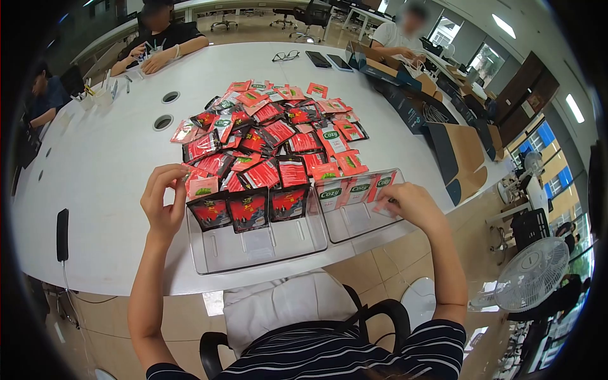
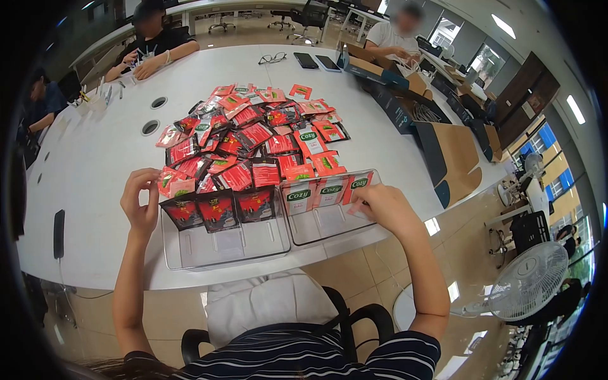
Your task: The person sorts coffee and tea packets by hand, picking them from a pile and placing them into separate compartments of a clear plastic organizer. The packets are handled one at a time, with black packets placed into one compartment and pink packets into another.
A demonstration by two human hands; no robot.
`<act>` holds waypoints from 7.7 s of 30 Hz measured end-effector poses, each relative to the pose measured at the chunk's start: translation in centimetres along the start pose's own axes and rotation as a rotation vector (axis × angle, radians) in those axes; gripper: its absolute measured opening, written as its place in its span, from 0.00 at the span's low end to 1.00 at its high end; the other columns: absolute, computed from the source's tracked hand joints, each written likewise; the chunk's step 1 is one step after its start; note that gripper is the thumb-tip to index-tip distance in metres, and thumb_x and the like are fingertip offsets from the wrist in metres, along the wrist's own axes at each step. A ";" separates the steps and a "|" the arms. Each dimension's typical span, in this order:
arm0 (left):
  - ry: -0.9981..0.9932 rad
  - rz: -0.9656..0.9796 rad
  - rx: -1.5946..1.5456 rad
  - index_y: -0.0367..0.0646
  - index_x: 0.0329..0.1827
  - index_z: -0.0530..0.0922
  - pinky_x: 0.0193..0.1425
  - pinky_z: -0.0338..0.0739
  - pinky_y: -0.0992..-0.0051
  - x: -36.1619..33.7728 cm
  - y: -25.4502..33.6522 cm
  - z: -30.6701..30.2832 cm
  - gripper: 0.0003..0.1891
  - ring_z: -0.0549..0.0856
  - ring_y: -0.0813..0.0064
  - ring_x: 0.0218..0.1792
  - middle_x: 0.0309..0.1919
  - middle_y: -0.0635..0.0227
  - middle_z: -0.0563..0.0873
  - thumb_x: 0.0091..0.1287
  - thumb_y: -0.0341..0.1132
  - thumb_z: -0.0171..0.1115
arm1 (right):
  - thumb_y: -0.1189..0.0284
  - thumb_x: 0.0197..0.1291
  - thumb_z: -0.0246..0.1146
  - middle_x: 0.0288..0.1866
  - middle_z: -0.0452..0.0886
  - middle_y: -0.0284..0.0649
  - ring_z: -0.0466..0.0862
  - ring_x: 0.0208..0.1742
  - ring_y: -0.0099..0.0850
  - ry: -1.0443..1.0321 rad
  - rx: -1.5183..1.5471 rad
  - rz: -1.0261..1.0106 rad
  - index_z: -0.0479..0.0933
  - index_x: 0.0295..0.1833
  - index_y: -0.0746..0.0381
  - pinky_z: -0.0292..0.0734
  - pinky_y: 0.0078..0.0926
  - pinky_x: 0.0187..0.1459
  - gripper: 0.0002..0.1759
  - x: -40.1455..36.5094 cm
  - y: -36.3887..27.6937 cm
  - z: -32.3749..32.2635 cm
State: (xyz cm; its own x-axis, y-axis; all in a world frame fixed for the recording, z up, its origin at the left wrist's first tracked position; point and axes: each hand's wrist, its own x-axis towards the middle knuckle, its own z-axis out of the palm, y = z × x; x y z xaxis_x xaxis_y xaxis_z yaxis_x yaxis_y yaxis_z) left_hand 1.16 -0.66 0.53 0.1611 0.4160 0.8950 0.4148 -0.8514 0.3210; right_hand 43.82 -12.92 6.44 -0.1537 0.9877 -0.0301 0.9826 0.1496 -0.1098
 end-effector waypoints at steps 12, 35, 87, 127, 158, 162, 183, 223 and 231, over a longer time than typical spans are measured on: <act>-0.003 -0.018 -0.017 0.35 0.38 0.78 0.30 0.75 0.81 0.0 0.1 0.1 0.11 0.83 0.72 0.36 0.37 0.60 0.84 0.56 0.14 0.56 | 0.82 0.40 0.65 0.31 0.81 0.40 0.80 0.36 0.44 0.142 -0.020 0.021 0.74 0.37 0.61 0.73 0.39 0.37 0.15 -0.8 -0.3 -0.5; -0.015 -0.049 -0.005 0.36 0.38 0.79 0.30 0.77 0.79 -0.1 -0.1 0.1 0.11 0.84 0.73 0.35 0.37 0.62 0.84 0.54 0.14 0.57 | 0.76 0.33 0.72 0.31 0.75 0.34 0.73 0.37 0.36 0.463 -0.250 -0.163 0.75 0.31 0.59 0.67 0.33 0.37 0.16 0.4 1.5 0.4; -0.105 -0.456 -0.158 0.40 0.64 0.67 0.33 0.77 0.81 -1.1 -1.4 1.2 0.22 0.82 0.81 0.36 0.36 0.66 0.84 0.67 0.28 0.55 | 0.48 0.72 0.36 0.64 0.73 0.42 0.72 0.64 0.33 0.589 1.027 0.300 0.64 0.68 0.58 0.65 0.32 0.62 0.32 -1.1 4.5 6.5; -0.614 -0.702 -0.189 0.50 0.69 0.64 0.65 0.71 0.63 -1.9 -2.5 2.0 0.40 0.68 0.65 0.66 0.67 0.62 0.65 0.52 0.34 0.72 | 0.54 0.74 0.39 0.38 0.79 0.40 0.77 0.45 0.27 0.980 1.488 0.400 0.71 0.55 0.69 0.72 0.26 0.54 0.28 -1.7 8.8 11.2; -0.205 -0.556 -0.088 0.45 0.62 0.72 0.58 0.78 0.70 -2.5 -4.5 1.8 0.31 0.78 0.71 0.56 0.59 0.65 0.73 0.52 0.22 0.69 | 0.66 0.73 0.47 0.34 0.80 0.36 0.78 0.36 0.20 1.022 1.445 0.372 0.74 0.50 0.68 0.76 0.17 0.43 0.17 -1.4 8.5 11.3; -0.205 -0.572 -0.101 0.42 0.61 0.73 0.61 0.76 0.68 -2.5 -4.7 1.7 0.28 0.77 0.71 0.57 0.58 0.65 0.73 0.55 0.21 0.66 | 0.66 0.73 0.48 0.34 0.80 0.36 0.78 0.36 0.20 1.022 1.440 0.368 0.74 0.50 0.68 0.76 0.17 0.44 0.17 -1.4 8.6 11.4; -0.757 -0.372 0.233 0.41 0.64 0.71 0.49 0.75 0.65 3.8 -9.5 7.3 0.33 0.83 0.57 0.45 0.43 0.53 0.84 0.62 0.54 0.62 | 0.66 0.72 0.51 0.32 0.79 0.35 0.78 0.35 0.20 0.986 1.400 0.390 0.75 0.47 0.68 0.73 0.16 0.42 0.15 -1.2 8.0 11.0; 0.231 -0.923 -1.029 0.43 0.57 0.68 0.26 0.58 0.84 1.8 -2.4 2.6 0.27 0.64 0.84 0.25 0.25 0.76 0.63 0.68 0.58 0.45 | 0.57 0.35 0.77 0.24 0.82 0.37 0.82 0.24 0.30 0.159 0.351 0.239 0.81 0.29 0.65 0.78 0.28 0.27 0.23 25.5 8.9 2.2; 0.171 -0.761 -0.979 0.37 0.61 0.64 0.31 0.64 0.82 2.9 0.0 2.0 0.28 0.67 0.84 0.28 0.26 0.75 0.65 0.60 0.45 0.48 | 0.69 0.35 0.77 0.23 0.78 0.36 0.76 0.23 0.25 -0.065 0.331 0.346 0.80 0.30 0.65 0.70 0.24 0.24 0.17 22.9 11.2 4.1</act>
State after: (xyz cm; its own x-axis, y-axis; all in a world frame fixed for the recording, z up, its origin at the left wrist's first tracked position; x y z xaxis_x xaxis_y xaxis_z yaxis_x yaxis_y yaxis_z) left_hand 3.39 1.17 2.56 0.0244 0.9220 0.3864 -0.4994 -0.3236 0.8036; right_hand 50.92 11.23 0.42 0.1596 0.9703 -0.1817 0.8929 -0.2204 -0.3925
